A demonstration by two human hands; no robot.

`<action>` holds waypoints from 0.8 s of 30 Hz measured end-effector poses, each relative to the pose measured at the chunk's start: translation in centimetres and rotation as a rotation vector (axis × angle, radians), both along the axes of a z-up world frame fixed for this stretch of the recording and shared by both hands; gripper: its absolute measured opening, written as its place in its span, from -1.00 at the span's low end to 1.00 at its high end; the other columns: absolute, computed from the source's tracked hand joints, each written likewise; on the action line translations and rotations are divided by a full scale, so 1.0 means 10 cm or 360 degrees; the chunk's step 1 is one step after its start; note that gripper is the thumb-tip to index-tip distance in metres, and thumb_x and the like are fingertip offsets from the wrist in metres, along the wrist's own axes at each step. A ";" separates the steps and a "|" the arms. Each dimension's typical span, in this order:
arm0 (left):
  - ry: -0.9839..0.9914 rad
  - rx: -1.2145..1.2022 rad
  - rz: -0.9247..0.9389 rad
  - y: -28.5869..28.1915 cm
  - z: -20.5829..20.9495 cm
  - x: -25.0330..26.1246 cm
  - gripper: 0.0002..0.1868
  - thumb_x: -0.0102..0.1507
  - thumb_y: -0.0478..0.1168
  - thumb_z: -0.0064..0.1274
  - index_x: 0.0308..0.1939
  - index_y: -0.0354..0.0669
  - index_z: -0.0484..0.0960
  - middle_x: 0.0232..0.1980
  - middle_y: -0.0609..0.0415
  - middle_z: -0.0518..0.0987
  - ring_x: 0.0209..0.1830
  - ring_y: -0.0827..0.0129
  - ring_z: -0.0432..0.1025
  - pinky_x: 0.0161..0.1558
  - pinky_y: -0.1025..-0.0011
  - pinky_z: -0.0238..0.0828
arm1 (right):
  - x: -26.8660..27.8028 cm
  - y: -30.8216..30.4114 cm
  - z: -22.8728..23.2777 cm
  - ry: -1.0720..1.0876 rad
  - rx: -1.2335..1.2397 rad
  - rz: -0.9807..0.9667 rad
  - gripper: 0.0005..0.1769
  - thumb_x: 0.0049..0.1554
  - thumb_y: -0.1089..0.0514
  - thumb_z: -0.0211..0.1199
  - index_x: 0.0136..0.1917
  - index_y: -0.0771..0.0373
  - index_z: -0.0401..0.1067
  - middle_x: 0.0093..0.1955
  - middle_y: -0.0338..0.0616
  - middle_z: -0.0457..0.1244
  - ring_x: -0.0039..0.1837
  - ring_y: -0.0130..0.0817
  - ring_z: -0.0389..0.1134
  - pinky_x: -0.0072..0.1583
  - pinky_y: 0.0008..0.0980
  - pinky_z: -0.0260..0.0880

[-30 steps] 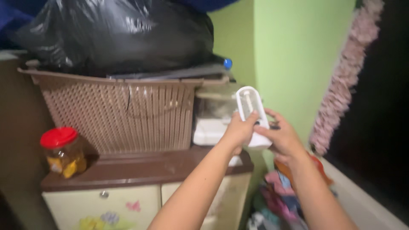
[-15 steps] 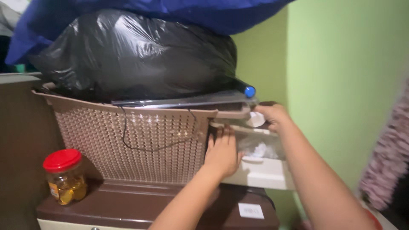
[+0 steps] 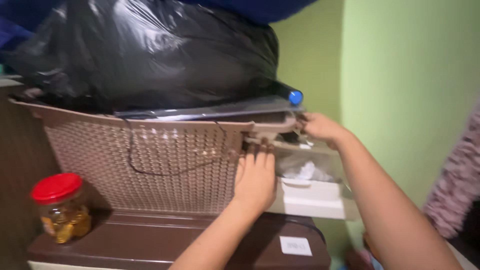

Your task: The person assembles a small pink fan by attaching the blades and mounting it on a child's vanity table. They then pick up a power adapter and a tissue box, placing them on a nearby cabinet. Finally, they sweep the floor with a broom.

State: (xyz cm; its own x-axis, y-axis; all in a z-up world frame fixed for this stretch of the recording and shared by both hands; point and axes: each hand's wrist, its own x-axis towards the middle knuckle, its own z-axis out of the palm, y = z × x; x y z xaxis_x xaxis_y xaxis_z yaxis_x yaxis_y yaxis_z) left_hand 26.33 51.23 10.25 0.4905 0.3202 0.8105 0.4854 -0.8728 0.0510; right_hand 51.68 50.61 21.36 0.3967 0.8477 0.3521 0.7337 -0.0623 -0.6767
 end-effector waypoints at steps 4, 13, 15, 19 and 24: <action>-0.0267 -0.0194 -0.0368 -0.06 -0.11 0.03 -0.33 0.18 -0.09 0.19 0.34 -0.21 0.41 0.36 -0.23 0.32 0.42 -0.13 0.16 0.37 0.00 0.09 | -0.09 -0.51 0.01 0.0155 0.0532 0.0151 -0.65 0.27 0.02 0.12 0.16 0.26 0.53 0.08 -0.17 0.41 0.11 -0.38 0.39 0.14 -0.34 0.38; -0.0801 -0.2108 -0.2373 -0.22 -0.37 0.40 -0.23 0.37 0.32 -0.28 0.48 -0.09 0.32 0.50 -0.07 0.35 0.48 0.09 0.28 0.38 0.13 0.19 | -0.61 -1.55 -0.87 0.1548 0.1211 0.0675 -0.51 0.35 -0.05 0.01 0.39 0.30 0.29 0.28 0.08 0.34 0.26 -0.05 0.38 0.23 -0.09 0.42; -0.0763 -0.2453 -0.2698 -0.33 -0.40 0.37 -0.15 0.35 0.41 -0.40 0.52 -0.06 0.26 0.57 -0.03 0.29 0.52 0.08 0.24 0.40 0.09 0.16 | -0.81 -1.77 -1.09 0.1676 0.1290 0.0634 -0.49 0.36 -0.10 0.00 0.40 0.27 0.30 0.30 0.07 0.33 0.27 -0.05 0.38 0.25 -0.09 0.41; -0.0682 -0.2929 -0.3095 -0.61 -0.45 0.14 -0.03 0.29 0.52 -0.45 0.55 -0.06 0.20 0.60 -0.11 0.24 0.54 -0.01 0.19 0.43 0.00 0.07 | -1.24 -2.23 -1.44 0.1864 0.1456 0.0483 -0.47 0.33 -0.16 -0.01 0.38 0.23 0.33 0.29 0.04 0.34 0.27 -0.04 0.38 0.24 -0.08 0.40; -0.0521 -0.3281 -0.3238 -1.00 -0.79 -0.18 0.05 0.24 0.58 -0.43 0.58 -0.03 0.16 0.62 -0.11 0.20 0.57 -0.05 0.11 0.48 -0.07 -0.05 | -1.81 -2.91 -2.00 0.1932 0.1699 0.0457 -0.40 0.37 -0.26 -0.08 0.36 0.25 0.34 0.29 0.05 0.33 0.29 -0.01 0.38 0.27 -0.06 0.40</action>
State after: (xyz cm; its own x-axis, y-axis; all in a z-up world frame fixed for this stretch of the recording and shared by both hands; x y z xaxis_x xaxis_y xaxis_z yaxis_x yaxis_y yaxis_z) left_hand 24.51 41.21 2.32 0.8765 -0.0498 0.4789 -0.2191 0.8444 0.4888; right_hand 33.56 21.50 1.36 0.7425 0.5300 0.4096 -0.3226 0.8189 -0.4747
